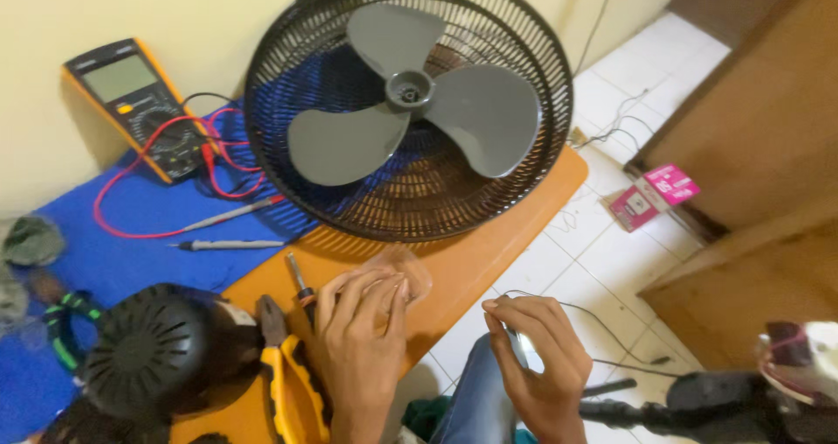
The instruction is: The person sits on the floor working on an electric fan motor mounted on a stand, using a screwdriver to loosen and tighten screws on the motor housing and its white plastic mounting part. They reposition the motor assembly, handle small screws, and continue fastening components with the screwdriver.
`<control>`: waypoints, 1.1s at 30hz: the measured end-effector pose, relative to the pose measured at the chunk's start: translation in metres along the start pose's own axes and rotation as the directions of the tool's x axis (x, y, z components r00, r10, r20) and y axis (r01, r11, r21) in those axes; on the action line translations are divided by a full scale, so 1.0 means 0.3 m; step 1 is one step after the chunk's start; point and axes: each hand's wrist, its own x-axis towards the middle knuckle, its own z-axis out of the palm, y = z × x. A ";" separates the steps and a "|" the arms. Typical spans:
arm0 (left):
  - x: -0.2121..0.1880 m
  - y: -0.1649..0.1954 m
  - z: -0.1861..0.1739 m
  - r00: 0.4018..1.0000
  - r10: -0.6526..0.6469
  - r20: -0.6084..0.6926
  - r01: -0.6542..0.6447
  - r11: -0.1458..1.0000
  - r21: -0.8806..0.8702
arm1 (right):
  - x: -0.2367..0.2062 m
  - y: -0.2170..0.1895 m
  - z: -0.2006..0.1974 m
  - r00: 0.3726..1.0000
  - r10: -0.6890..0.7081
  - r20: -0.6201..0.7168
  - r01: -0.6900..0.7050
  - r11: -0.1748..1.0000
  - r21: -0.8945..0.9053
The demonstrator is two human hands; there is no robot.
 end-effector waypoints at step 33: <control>-0.123 0.450 0.301 0.826 0.487 0.285 -0.164 0.690 -0.705 | -0.293 0.079 -0.386 0.703 0.089 -0.706 -0.490 0.780 -0.389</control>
